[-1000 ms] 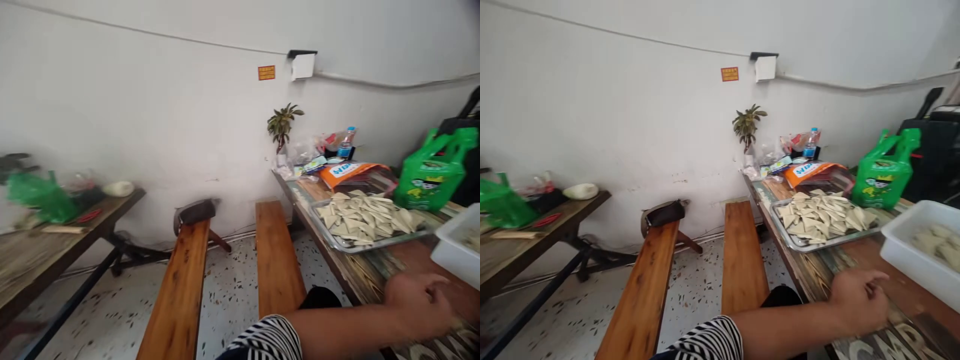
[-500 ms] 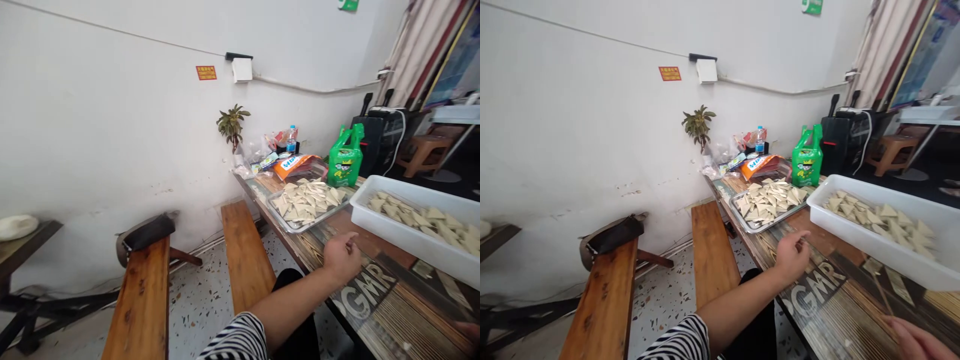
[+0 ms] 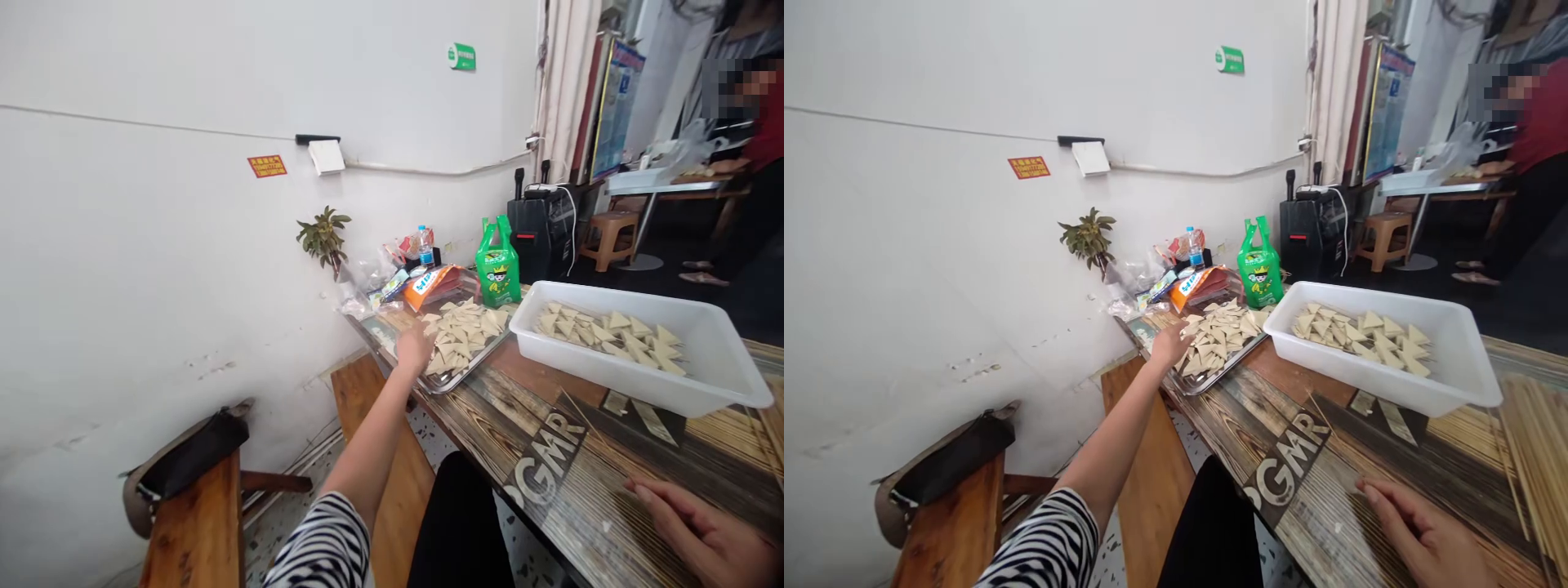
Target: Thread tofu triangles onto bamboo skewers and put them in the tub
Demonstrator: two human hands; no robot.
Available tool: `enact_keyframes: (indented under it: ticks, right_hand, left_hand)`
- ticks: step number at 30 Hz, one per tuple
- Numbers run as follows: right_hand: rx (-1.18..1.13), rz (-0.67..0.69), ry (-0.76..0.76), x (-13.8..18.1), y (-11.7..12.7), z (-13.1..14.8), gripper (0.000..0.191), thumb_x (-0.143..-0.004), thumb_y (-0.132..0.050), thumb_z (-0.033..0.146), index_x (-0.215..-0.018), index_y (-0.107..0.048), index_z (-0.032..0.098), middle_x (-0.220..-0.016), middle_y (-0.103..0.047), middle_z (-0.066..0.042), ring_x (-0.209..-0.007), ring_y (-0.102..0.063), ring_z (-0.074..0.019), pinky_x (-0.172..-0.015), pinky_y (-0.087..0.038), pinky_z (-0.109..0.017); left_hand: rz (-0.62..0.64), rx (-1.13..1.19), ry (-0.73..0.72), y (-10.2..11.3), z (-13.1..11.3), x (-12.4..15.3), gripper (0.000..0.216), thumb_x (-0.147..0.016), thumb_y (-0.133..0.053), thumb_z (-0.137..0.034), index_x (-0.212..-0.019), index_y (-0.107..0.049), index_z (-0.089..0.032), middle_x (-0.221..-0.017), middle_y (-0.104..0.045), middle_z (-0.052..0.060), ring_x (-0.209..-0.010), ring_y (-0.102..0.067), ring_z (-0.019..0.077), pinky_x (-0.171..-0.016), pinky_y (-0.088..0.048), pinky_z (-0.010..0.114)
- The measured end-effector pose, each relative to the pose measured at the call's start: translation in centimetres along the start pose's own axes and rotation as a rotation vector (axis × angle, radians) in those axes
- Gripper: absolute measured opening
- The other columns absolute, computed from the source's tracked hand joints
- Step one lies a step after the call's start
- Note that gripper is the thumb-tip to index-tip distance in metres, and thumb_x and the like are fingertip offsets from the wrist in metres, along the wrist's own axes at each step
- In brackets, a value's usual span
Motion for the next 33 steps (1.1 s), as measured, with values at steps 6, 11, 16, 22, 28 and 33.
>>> enact_keyframes:
  ticks: [6,11,16,22,28,33]
  right_hand:
    - [-0.053,0.082,-0.045,0.2,0.1,2.1,0.025,-0.062,-0.055,0.053,-0.072,-0.070,0.035,-0.084,-0.071,-0.002,-0.084,-0.064,-0.0258,-0.079,-0.051,-0.035]
    - [-0.058,0.088,-0.012,0.4,0.2,5.1,0.031,-0.062,-0.052,0.055,-0.065,-0.069,0.030,-0.077,-0.071,-0.002,-0.078,-0.066,-0.0257,-0.072,-0.054,-0.032]
    - [-0.046,0.128,0.058,0.8,-0.2,6.4,0.036,-0.072,-0.044,0.052,-0.067,-0.067,0.025,-0.072,-0.069,-0.003,-0.075,-0.065,-0.0221,-0.068,-0.052,-0.027]
    - [-0.096,0.132,0.079,1.4,-1.2,5.9,0.036,-0.079,-0.043,0.047,-0.074,-0.067,0.020,-0.074,-0.068,-0.003,-0.074,-0.062,-0.0193,-0.068,-0.048,-0.023]
    - [-0.196,0.012,0.103,-0.6,1.5,12.3,0.031,-0.077,-0.047,0.042,-0.068,-0.066,0.020,-0.056,-0.062,0.000,-0.055,-0.057,-0.0149,-0.049,-0.042,-0.021]
    - [-0.079,0.067,0.015,-8.8,3.3,19.5,0.030,-0.083,-0.046,0.031,-0.063,-0.062,0.015,-0.046,-0.052,0.004,-0.043,-0.049,-0.0083,-0.042,-0.036,-0.019]
  left_hand:
    - [0.227,-0.217,-0.140,-0.6,0.1,-3.3,0.042,-0.075,-0.054,-0.029,-0.116,-0.052,-0.019,-0.117,-0.055,0.012,-0.110,-0.047,0.0266,-0.092,-0.032,0.041]
    - [0.287,-0.243,-0.197,0.2,-0.2,-3.3,0.030,-0.073,-0.054,-0.021,-0.102,-0.060,-0.019,-0.108,-0.060,0.011,-0.102,-0.054,0.0231,-0.084,-0.040,0.030]
    - [0.308,-0.271,-0.240,0.3,0.4,-3.9,0.028,-0.074,-0.050,-0.019,-0.100,-0.061,-0.019,-0.106,-0.061,0.012,-0.102,-0.054,0.0230,-0.084,-0.040,0.029]
    - [0.344,-0.295,-0.273,-0.2,1.1,-5.1,0.027,-0.070,-0.046,-0.010,-0.090,-0.063,-0.016,-0.095,-0.065,0.012,-0.092,-0.058,0.0226,-0.077,-0.042,0.029]
    - [0.290,-0.313,-0.260,0.3,0.4,-4.6,0.025,-0.071,-0.041,-0.007,-0.082,-0.063,-0.014,-0.090,-0.065,0.014,-0.089,-0.059,0.0224,-0.074,-0.043,0.028]
    - [0.218,-0.323,-0.181,1.2,0.0,-4.3,0.032,-0.075,-0.035,-0.009,-0.093,-0.061,-0.010,-0.090,-0.064,0.019,-0.085,-0.061,0.0278,-0.069,-0.044,0.034]
Point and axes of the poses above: each hand's wrist, its own x-axis away from the middle knuckle, its own y-axis out of the back of the hand, z = x × y, the point moved 2 cm from there along -x, towards the middle knuckle
